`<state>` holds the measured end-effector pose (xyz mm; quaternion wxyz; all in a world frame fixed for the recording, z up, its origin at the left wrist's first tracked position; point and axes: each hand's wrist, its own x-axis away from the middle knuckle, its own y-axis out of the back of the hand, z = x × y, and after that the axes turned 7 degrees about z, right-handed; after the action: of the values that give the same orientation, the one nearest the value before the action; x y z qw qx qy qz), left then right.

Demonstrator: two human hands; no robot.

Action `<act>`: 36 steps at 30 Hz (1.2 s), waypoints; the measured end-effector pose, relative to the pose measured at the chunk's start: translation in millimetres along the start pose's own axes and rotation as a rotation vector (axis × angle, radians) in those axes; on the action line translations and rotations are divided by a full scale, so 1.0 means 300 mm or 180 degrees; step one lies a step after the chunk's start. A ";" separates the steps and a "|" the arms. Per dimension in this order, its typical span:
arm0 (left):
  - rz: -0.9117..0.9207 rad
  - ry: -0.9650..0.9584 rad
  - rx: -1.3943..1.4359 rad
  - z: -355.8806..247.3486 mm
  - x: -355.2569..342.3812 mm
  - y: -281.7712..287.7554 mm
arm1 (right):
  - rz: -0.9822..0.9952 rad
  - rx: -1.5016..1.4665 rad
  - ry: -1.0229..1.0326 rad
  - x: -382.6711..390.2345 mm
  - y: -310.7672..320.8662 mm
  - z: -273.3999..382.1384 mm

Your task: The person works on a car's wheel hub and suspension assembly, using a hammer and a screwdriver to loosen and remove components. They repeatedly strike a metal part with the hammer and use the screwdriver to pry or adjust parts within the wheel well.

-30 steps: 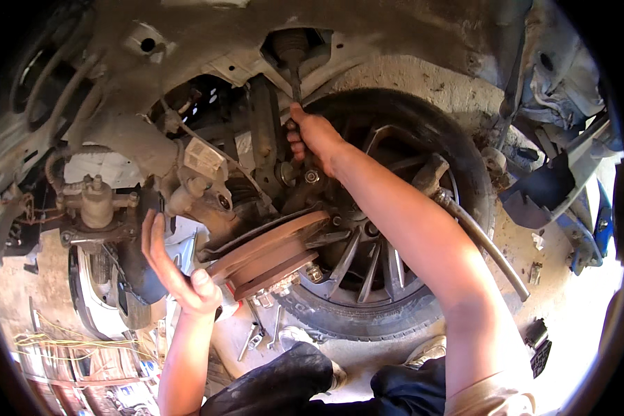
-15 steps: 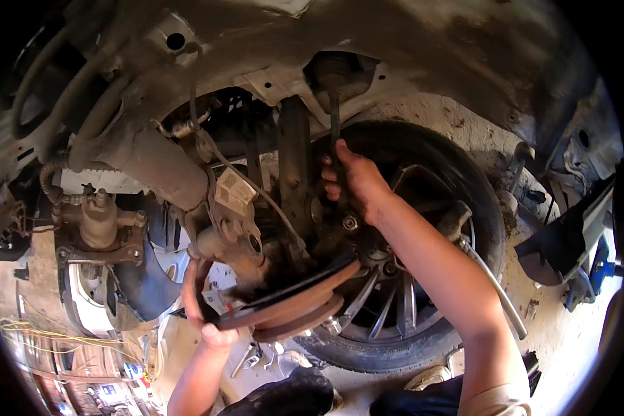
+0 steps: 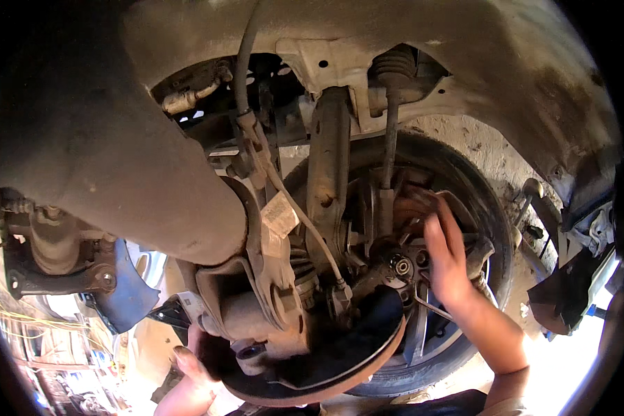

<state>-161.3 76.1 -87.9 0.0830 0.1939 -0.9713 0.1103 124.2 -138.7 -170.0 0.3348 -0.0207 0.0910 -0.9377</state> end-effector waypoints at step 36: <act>-0.0285 -0.0938 -0.2115 -0.088 -0.083 -0.132 | 0.1340 0.2162 0.1753 0.194 -0.071 0.244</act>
<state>-119.9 55.9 -60.2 0.0054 0.2125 -0.9462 -0.2441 73.2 -170.6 -95.4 0.4686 0.3575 -0.1328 -0.7968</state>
